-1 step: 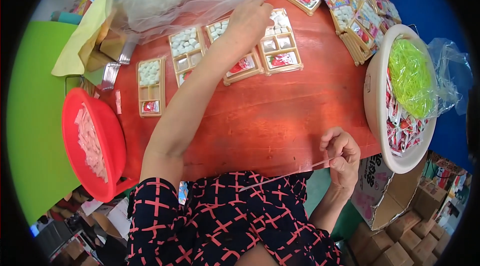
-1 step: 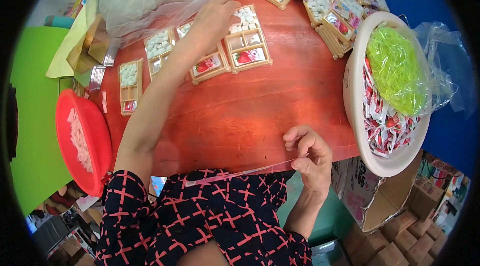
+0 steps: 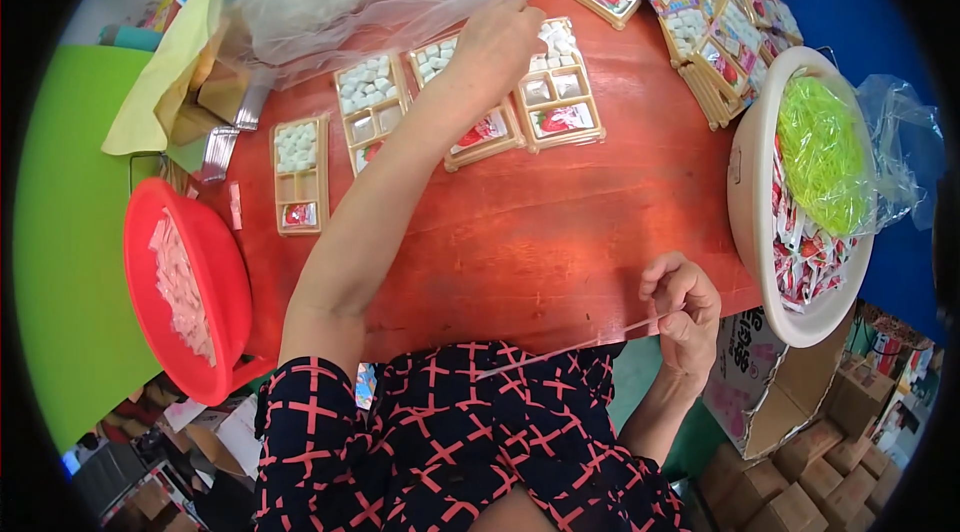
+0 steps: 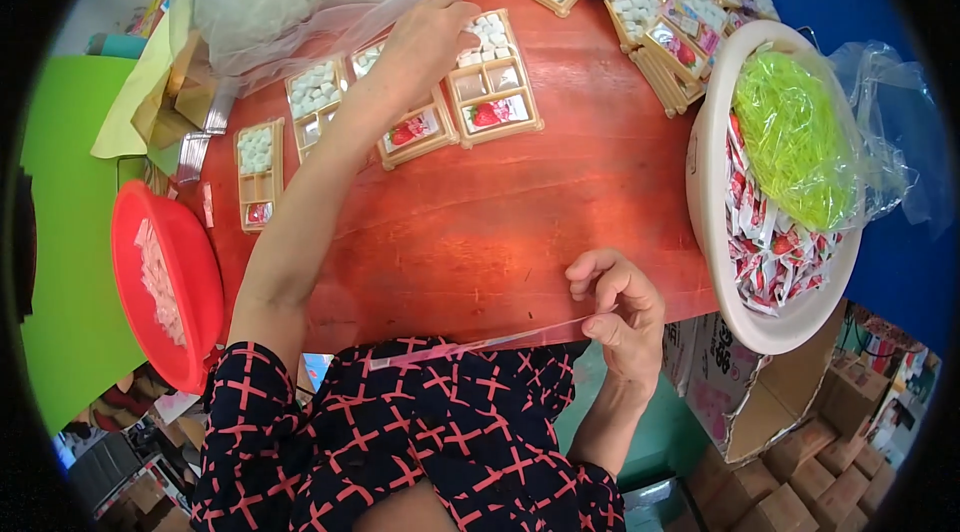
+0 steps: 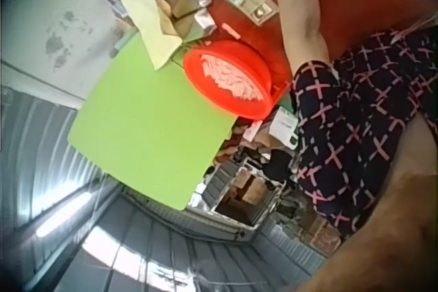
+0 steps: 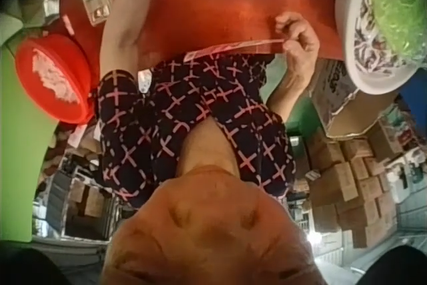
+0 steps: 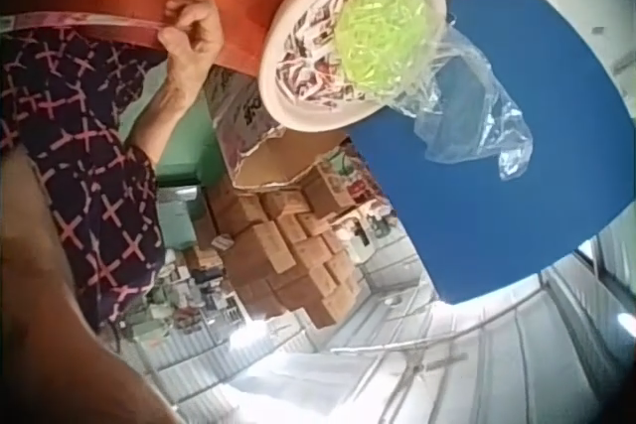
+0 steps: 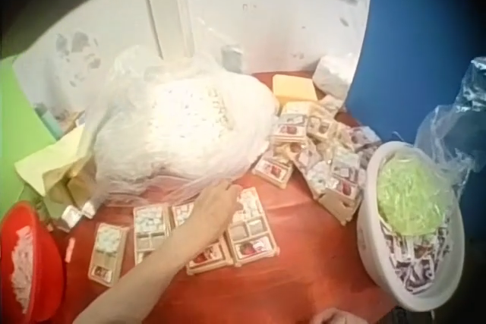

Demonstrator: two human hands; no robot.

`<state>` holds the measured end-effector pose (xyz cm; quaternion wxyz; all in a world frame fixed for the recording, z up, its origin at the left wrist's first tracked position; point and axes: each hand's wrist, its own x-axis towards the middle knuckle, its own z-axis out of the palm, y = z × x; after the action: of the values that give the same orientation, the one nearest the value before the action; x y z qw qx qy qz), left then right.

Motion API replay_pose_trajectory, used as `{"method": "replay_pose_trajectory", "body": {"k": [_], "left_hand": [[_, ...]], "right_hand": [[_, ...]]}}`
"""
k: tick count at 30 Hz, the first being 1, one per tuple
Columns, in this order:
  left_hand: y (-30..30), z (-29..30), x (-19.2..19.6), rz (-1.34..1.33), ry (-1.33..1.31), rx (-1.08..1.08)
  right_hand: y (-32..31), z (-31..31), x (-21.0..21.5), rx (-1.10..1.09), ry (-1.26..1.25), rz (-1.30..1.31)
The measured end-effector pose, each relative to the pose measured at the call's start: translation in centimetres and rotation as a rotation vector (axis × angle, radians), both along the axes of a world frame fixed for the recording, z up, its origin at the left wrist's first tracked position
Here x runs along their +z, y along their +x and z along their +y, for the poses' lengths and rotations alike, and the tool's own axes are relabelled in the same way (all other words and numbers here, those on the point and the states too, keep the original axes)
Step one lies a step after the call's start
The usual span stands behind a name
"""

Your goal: Packaging small white candies into plastic trays and wrapping them with decorative labels.

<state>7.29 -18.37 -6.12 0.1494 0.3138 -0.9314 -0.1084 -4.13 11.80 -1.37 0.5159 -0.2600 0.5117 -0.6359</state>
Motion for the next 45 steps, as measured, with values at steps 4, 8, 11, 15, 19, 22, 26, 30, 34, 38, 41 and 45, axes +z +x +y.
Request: {"method": "replay_pose_trajectory", "body": {"k": [4,8,11,15,19,22,26,30,34,38,41,45], "left_hand": [[-0.2,3.3,-0.2,0.145,-0.027,-0.057],[0.3,10.2,0.4,0.197,0.129,-0.119],[0.6,14.5,0.6,0.205,0.207,-0.159],[1.7,14.9,1.0,0.381,0.097,-0.139],[5.9,13.4,2.9,0.557,0.636,0.068],[9.3,14.0,4.8,0.652,1.252,0.079],[10.3,17.0,5.5,0.625,1.386,0.016],[9.4,19.4,5.1,0.369,1.13,0.041],[7.7,20.3,4.2,0.393,1.265,0.154],[5.8,20.2,3.4,0.45,1.258,0.317],[5.0,20.0,3.0,0.429,1.186,0.389],[4.5,19.7,2.7,0.355,1.043,0.414]], "right_hand": [[-0.4,0.2,0.2,-0.007,0.05,0.002],[-0.4,1.6,1.1,0.01,0.076,-0.01],[-0.3,2.9,1.0,0.031,0.081,0.033],[-0.2,3.7,0.3,0.017,0.097,0.031],[0.0,3.3,0.1,0.06,0.077,0.035],[0.3,2.8,0.3,0.076,0.081,0.036],[0.4,3.0,0.7,0.103,0.125,0.043],[0.2,3.9,1.0,0.117,0.195,0.007],[-0.7,3.3,0.6,0.039,0.276,0.105],[-2.0,0.9,-0.6,0.036,0.43,0.613],[-2.6,-0.8,-1.4,0.006,0.484,0.769],[-2.6,-2.3,-1.8,-0.001,0.561,0.986]]}}
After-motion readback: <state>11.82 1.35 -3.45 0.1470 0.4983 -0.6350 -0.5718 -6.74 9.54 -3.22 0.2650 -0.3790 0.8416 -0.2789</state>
